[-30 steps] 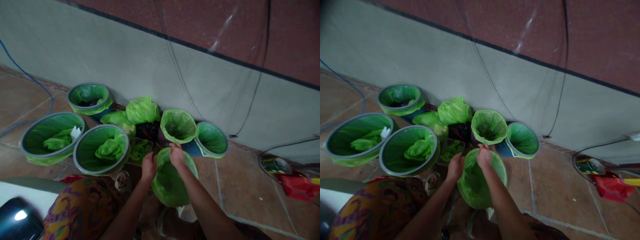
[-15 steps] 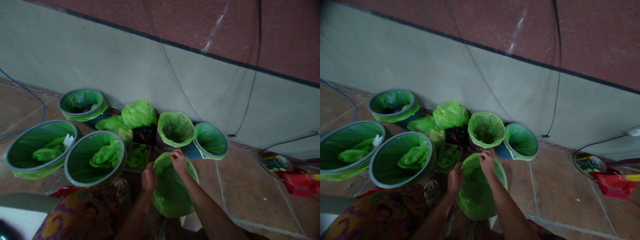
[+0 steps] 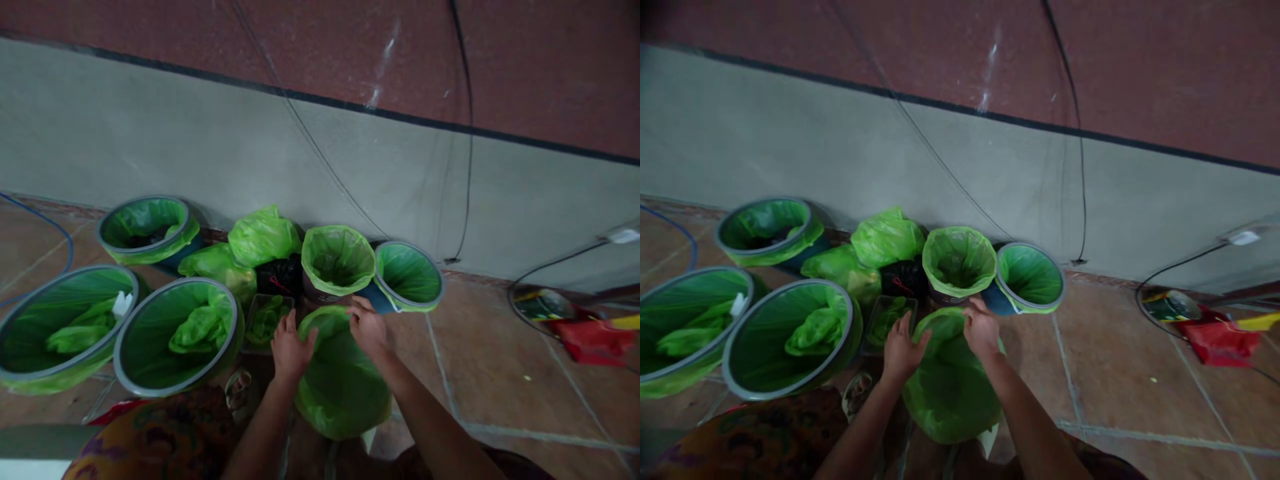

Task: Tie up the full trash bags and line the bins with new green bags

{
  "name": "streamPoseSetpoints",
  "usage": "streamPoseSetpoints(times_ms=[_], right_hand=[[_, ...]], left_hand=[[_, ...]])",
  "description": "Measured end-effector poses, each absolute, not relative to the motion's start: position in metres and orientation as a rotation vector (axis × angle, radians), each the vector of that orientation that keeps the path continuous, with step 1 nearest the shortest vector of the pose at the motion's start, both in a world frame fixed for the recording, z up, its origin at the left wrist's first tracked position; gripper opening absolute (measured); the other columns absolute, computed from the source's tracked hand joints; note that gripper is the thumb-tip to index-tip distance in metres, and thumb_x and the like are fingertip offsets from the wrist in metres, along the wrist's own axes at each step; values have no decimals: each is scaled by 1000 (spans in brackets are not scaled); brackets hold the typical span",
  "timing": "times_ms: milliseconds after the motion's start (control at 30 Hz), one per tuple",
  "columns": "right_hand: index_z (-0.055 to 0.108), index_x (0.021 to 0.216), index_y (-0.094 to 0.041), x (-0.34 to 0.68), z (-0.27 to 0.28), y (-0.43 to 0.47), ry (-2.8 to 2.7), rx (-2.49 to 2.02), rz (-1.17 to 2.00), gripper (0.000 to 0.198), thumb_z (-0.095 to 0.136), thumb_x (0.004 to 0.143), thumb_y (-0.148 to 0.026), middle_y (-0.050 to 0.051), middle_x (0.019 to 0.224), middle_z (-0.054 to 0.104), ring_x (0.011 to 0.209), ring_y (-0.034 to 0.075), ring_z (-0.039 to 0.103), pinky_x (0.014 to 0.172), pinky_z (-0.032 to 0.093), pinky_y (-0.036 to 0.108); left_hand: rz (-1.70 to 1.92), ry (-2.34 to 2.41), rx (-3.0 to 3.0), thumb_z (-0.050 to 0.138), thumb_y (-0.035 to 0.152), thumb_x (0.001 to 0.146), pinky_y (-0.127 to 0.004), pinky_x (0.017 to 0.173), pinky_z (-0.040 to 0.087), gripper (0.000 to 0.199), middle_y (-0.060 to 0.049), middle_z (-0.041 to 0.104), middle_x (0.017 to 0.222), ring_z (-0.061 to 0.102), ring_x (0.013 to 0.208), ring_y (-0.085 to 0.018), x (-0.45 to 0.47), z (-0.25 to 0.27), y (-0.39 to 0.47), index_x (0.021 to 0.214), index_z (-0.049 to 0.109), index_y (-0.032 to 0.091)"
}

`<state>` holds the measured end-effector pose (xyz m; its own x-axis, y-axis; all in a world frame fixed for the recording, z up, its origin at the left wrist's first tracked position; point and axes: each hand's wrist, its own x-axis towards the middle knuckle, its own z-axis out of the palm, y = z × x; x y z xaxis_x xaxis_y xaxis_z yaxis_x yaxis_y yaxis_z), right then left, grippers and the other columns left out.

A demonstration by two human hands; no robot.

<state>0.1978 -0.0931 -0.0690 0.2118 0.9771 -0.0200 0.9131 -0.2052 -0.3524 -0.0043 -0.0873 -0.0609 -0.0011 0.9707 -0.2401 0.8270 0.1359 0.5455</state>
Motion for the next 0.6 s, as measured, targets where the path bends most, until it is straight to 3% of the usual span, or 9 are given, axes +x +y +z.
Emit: streamPoseSetpoints(times_ms=[100, 233, 367, 600], right_hand=[[70, 106, -19, 218, -69, -93, -1596, -2337, 305, 31, 43, 91, -23, 7, 115, 68, 100, 18, 63, 87, 46, 26], [63, 121, -17, 234, -85, -90, -1619, -2438, 506, 38, 41, 96, -36, 9, 117, 68, 109, 22, 61, 93, 43, 29], [58, 127, -19, 235, -102, -96, -1744, -2447, 708, 39, 43, 96, -36, 11, 116, 69, 108, 21, 63, 90, 44, 29], [47, 137, -17, 220, -108, -107, -1804, -2583, 522, 43, 38, 95, -21, 15, 124, 62, 107, 24, 61, 85, 46, 33]], left_hand=[[421, 1821, 1649, 34, 35, 97, -32, 101, 41, 47, -16, 62, 129, 56, 122, -24, 2, -62, -62, 132, 55, 11], [109, 1766, 1613, 26, 33, 99, -31, 86, 47, 47, -13, 71, 112, 66, 104, -24, 8, -74, -48, 111, 68, 17], [-37, 1741, 1808, 32, 39, 98, -32, 83, 48, 44, -13, 72, 108, 68, 101, -25, 10, -86, -58, 123, 61, 19], [-309, 1813, 2013, 34, 36, 98, -31, 75, 50, 40, -15, 73, 96, 71, 91, -25, 15, -89, -69, 124, 55, 16]])
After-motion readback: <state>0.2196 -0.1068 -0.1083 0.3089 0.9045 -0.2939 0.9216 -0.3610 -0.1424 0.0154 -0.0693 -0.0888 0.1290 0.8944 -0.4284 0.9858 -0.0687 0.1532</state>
